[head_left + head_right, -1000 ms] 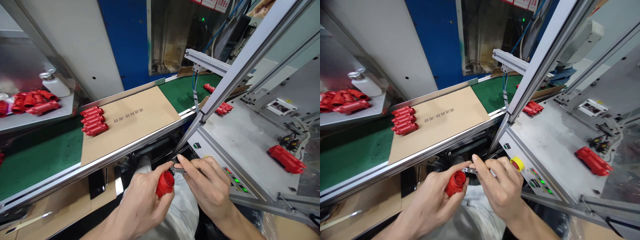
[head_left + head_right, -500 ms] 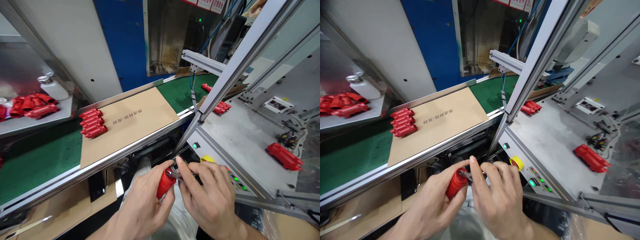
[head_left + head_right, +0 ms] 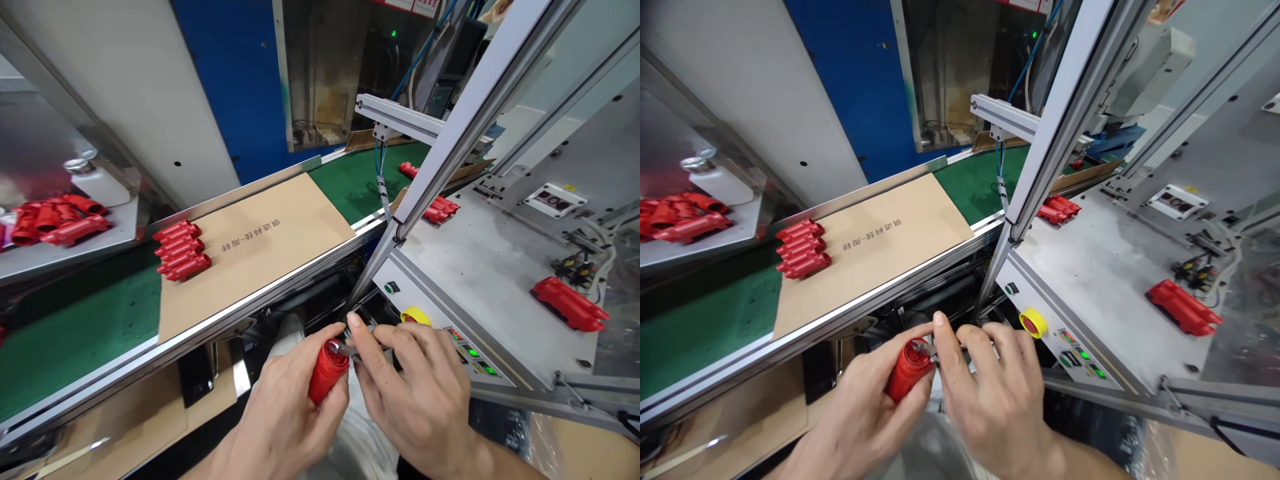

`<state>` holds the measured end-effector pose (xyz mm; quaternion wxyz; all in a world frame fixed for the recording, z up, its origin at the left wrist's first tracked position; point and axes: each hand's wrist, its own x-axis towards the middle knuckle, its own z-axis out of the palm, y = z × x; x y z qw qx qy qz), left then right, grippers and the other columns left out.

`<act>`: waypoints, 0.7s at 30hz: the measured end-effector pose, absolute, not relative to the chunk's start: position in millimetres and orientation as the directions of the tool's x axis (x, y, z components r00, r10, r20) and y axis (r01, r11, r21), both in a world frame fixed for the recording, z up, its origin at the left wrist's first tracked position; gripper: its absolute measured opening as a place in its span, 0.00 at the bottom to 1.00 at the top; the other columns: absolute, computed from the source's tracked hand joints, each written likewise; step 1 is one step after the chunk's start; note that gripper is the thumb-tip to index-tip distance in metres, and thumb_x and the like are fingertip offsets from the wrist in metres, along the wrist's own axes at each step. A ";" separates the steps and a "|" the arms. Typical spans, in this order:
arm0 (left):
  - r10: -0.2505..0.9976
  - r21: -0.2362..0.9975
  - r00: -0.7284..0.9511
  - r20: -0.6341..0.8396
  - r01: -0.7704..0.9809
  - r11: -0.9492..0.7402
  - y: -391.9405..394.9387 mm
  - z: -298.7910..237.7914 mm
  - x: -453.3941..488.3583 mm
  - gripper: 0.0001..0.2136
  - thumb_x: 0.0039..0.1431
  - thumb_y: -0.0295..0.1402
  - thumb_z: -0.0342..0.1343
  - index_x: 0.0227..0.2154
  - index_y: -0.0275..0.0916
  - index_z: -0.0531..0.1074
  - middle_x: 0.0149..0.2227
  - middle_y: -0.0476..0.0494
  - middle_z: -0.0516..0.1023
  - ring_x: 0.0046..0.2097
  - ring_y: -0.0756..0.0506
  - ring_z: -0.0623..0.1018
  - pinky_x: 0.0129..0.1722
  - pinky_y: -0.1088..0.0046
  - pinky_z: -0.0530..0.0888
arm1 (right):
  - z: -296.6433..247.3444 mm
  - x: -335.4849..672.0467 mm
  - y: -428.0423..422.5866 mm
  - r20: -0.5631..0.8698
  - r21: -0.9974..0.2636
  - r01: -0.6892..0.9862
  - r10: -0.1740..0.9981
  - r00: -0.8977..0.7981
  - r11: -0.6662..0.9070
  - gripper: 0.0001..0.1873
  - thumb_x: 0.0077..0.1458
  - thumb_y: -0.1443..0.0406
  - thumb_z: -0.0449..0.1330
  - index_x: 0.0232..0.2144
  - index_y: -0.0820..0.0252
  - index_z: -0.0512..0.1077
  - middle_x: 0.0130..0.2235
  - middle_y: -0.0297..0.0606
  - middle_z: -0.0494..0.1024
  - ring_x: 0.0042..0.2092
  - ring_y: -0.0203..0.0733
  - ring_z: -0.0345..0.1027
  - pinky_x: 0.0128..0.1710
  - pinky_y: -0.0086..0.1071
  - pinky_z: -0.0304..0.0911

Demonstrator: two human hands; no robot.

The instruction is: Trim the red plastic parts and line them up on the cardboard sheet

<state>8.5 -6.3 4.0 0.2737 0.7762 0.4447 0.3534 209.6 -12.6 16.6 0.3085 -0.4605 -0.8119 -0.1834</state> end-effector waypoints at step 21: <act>0.876 0.710 0.335 0.347 0.517 -0.479 -5.2 0.1 7.3 0.24 0.66 0.28 0.57 0.64 0.41 0.71 0.50 0.44 0.90 0.39 0.50 0.90 0.39 0.79 0.84 | 17.8 208.7 -14.1 0.673 0.107 0.852 0.593 -0.442 0.513 0.23 0.68 0.72 0.63 0.64 0.69 0.77 0.37 0.42 0.82 0.38 0.50 0.63 0.36 0.45 0.54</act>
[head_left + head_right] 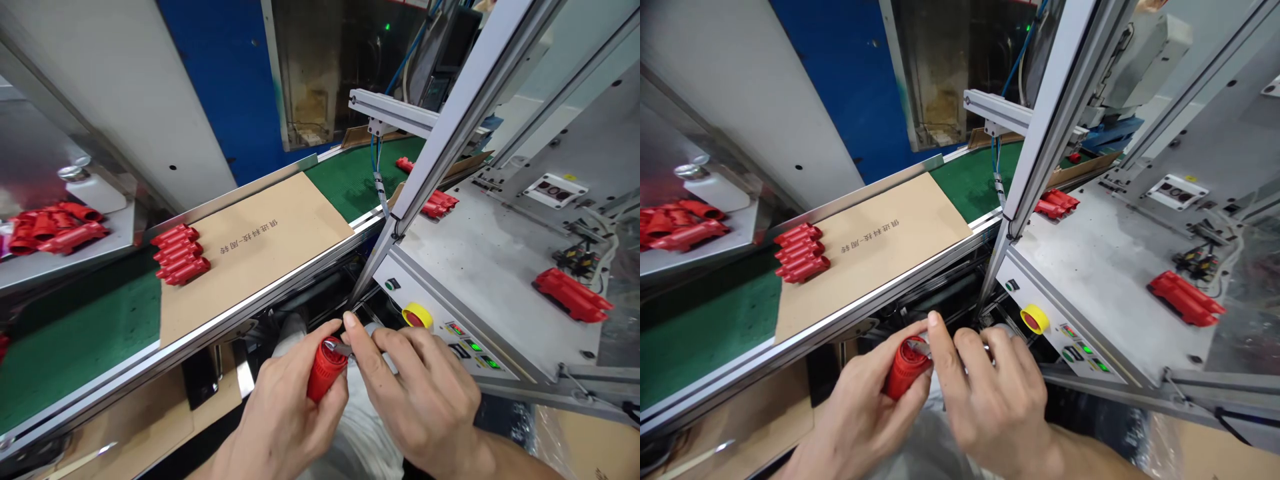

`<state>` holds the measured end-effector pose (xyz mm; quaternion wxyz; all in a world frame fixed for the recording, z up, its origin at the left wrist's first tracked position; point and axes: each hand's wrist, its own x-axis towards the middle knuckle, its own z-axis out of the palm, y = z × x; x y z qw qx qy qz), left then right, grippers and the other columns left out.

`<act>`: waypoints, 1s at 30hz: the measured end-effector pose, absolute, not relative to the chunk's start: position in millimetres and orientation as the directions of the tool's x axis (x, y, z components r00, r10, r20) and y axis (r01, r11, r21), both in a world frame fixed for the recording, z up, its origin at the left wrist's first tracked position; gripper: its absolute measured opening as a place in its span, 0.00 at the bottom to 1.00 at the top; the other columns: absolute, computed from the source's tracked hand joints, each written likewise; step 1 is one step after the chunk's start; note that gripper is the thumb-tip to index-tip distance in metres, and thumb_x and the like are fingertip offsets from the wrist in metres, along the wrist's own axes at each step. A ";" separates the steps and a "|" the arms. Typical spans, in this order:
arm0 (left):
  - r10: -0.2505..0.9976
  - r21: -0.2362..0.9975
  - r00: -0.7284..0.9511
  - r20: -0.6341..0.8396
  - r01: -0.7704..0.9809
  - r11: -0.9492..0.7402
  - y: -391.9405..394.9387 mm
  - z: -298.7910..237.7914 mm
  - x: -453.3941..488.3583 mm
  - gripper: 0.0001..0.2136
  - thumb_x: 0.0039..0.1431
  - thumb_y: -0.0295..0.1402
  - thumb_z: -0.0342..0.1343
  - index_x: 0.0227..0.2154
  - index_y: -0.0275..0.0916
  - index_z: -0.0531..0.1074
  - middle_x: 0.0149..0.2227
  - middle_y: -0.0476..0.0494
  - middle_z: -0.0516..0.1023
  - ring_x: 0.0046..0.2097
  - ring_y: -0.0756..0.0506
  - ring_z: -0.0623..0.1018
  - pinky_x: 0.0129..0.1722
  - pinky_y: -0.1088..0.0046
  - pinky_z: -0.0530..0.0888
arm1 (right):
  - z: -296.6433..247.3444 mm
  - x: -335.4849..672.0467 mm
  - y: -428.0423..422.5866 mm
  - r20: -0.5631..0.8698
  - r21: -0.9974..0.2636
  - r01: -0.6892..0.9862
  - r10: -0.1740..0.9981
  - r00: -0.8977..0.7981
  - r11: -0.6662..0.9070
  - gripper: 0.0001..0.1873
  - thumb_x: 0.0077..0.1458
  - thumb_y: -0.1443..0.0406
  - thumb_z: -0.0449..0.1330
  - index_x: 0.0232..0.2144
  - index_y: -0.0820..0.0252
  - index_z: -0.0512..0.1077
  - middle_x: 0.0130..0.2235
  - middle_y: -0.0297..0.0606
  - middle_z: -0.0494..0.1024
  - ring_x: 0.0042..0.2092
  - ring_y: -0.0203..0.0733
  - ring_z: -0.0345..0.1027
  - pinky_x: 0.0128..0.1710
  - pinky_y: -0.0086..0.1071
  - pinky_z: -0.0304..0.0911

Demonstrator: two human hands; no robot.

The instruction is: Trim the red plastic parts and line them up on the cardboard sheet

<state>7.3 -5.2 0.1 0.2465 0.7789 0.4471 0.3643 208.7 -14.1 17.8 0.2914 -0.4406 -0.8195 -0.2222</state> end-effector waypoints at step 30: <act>0.878 0.703 0.339 0.338 0.529 -0.475 -5.3 -9.8 4.1 0.27 0.65 0.26 0.57 0.67 0.46 0.68 0.46 0.50 0.89 0.35 0.51 0.88 0.38 0.81 0.83 | 2.1 213.0 7.2 0.567 -0.437 0.668 0.761 -0.316 0.603 0.18 0.70 0.71 0.64 0.60 0.57 0.79 0.36 0.34 0.80 0.34 0.36 0.72 0.36 0.33 0.68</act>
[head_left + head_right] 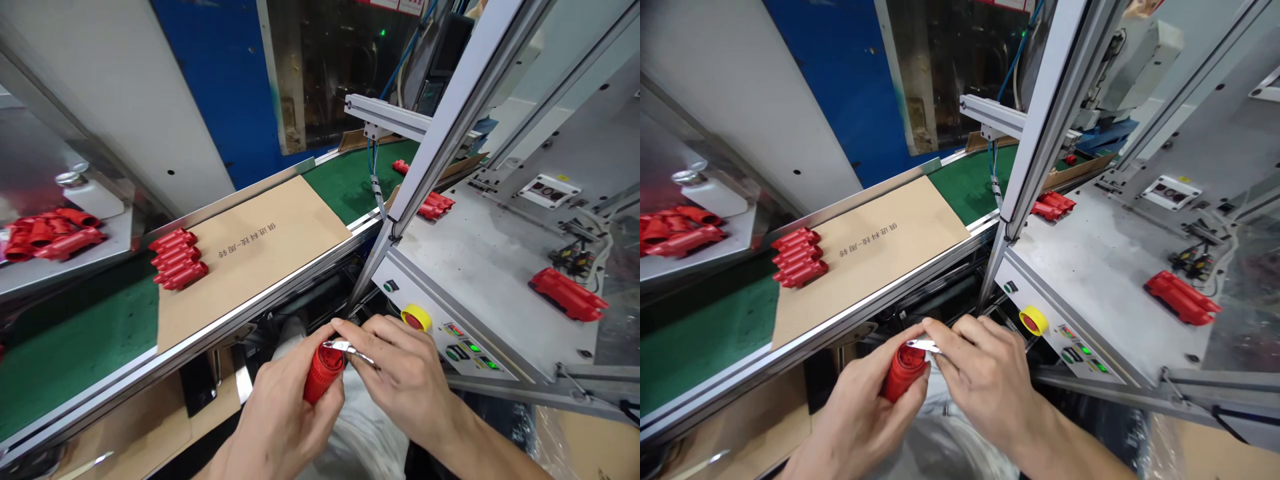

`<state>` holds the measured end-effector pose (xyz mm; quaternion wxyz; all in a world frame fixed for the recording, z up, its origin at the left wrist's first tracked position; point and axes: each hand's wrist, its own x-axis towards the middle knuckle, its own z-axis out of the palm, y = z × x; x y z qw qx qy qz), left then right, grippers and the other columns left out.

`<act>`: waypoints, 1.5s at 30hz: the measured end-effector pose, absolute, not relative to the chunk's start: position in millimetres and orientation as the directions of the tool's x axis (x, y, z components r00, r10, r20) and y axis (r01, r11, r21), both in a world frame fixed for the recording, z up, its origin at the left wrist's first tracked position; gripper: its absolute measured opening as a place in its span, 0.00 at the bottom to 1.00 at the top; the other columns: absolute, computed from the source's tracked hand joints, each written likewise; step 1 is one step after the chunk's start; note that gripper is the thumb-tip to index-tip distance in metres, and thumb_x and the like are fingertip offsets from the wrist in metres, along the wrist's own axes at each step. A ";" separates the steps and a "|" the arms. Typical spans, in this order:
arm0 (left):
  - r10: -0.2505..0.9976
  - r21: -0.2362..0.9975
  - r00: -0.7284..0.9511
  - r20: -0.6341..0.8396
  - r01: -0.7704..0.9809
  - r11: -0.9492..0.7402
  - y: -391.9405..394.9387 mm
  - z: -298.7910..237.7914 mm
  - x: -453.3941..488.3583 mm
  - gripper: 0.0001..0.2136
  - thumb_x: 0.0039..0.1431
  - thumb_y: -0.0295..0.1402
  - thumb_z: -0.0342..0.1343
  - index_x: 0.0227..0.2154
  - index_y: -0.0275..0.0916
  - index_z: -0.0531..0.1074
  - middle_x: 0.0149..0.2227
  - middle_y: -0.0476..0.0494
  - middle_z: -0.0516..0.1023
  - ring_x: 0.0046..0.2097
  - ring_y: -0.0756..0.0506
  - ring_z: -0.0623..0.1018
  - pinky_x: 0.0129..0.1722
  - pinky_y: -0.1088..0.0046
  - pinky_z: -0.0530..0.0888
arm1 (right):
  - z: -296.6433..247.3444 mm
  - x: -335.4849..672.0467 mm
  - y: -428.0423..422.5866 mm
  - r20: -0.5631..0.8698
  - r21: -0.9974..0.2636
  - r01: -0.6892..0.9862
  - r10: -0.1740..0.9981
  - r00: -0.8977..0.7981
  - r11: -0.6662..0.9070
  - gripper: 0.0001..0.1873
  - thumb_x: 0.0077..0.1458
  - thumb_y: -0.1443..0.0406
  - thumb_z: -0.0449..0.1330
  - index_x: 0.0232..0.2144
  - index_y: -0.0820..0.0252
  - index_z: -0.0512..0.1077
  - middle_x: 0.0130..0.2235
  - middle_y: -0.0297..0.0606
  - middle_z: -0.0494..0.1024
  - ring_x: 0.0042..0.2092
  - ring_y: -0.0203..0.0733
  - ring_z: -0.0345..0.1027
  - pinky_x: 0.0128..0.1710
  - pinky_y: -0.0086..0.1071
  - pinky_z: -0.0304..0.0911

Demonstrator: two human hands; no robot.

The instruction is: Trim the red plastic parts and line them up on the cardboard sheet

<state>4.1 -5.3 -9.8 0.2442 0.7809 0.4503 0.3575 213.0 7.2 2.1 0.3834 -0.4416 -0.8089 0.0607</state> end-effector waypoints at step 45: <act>0.829 0.649 0.393 0.398 0.518 -0.557 -12.3 -3.7 9.5 0.28 0.63 0.23 0.52 0.65 0.47 0.66 0.44 0.48 0.86 0.39 0.46 0.87 0.39 0.74 0.83 | 5.3 223.7 0.7 0.576 -0.460 0.616 0.743 -0.341 0.639 0.26 0.64 0.76 0.62 0.61 0.57 0.78 0.39 0.36 0.81 0.38 0.41 0.73 0.40 0.40 0.70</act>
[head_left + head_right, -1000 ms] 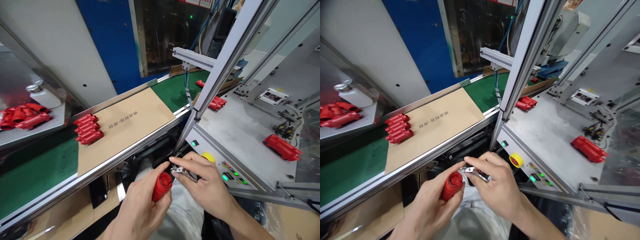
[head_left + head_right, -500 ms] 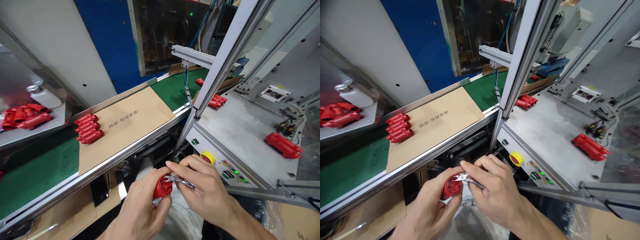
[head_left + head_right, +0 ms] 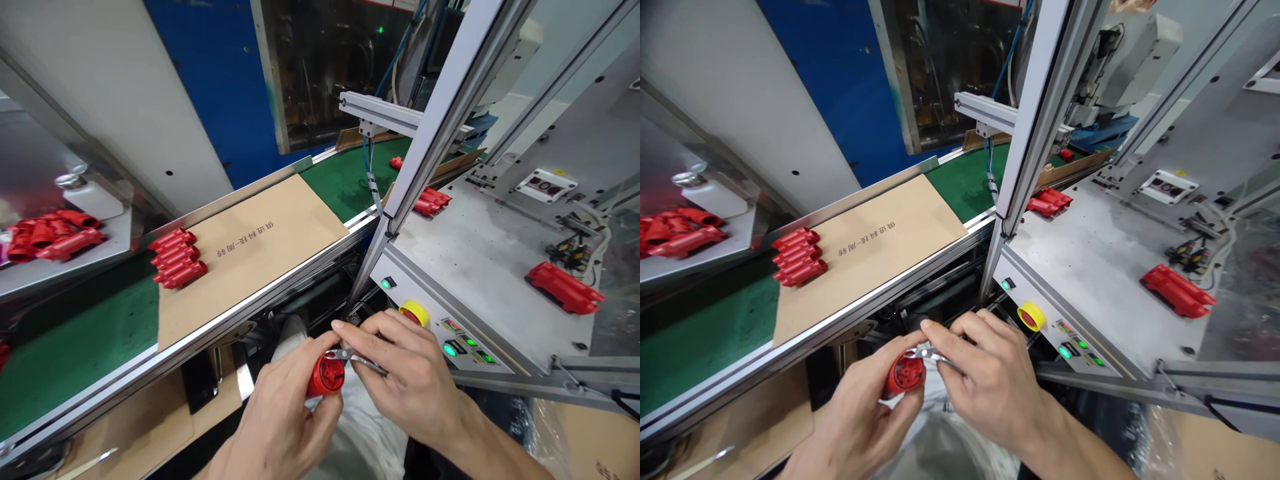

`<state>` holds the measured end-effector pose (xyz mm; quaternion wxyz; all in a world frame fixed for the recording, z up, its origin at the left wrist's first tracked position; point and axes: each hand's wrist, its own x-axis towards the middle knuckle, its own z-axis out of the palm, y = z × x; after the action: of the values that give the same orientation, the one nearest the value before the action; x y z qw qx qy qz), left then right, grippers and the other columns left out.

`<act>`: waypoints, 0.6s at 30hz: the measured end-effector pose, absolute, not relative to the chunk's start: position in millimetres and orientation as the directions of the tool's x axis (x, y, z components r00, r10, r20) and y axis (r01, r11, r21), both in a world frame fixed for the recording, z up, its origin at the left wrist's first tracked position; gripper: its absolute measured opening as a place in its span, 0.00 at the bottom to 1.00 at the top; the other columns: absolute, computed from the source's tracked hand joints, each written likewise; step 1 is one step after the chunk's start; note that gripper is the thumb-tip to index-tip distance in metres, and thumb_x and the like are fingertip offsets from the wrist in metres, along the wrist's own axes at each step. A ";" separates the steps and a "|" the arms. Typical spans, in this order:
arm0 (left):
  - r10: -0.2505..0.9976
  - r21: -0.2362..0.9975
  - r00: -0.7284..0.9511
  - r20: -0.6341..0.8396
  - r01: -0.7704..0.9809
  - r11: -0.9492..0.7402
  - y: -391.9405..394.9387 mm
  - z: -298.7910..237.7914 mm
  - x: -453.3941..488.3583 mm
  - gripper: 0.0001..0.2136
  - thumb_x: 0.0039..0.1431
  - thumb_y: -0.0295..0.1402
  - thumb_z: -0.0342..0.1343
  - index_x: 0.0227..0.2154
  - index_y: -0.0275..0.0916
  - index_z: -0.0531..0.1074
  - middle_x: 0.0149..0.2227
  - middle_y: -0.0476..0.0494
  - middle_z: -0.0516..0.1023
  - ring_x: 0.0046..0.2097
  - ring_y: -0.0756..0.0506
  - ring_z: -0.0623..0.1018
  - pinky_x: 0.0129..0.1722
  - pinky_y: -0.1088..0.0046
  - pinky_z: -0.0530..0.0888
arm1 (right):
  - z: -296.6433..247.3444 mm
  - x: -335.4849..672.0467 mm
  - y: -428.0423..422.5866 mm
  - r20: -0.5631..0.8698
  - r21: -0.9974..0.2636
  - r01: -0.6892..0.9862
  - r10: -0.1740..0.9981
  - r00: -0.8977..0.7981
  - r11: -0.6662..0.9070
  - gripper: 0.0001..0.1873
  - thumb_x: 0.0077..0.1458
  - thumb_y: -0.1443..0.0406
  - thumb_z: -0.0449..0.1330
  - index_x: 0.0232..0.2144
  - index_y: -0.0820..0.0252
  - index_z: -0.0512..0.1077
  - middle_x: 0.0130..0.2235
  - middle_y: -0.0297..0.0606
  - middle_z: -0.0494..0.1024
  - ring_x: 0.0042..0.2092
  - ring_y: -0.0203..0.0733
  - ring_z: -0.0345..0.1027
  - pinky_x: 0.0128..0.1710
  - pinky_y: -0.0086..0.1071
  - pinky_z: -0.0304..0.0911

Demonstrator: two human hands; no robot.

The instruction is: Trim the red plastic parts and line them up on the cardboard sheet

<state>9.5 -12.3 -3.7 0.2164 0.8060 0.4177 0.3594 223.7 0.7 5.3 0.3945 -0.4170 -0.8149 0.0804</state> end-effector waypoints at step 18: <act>0.807 0.603 0.403 0.432 0.536 -0.590 -9.2 -6.9 7.1 0.29 0.63 0.23 0.51 0.67 0.42 0.64 0.43 0.46 0.86 0.38 0.47 0.87 0.39 0.76 0.83 | 0.6 229.6 13.7 0.569 -0.378 0.587 0.680 -0.462 0.716 0.25 0.67 0.74 0.61 0.64 0.58 0.75 0.35 0.35 0.79 0.35 0.39 0.68 0.36 0.36 0.69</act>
<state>7.1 -9.2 -6.9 0.1883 0.8160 0.4116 0.3595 229.6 13.7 0.6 0.3618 -0.3715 -0.8526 0.0641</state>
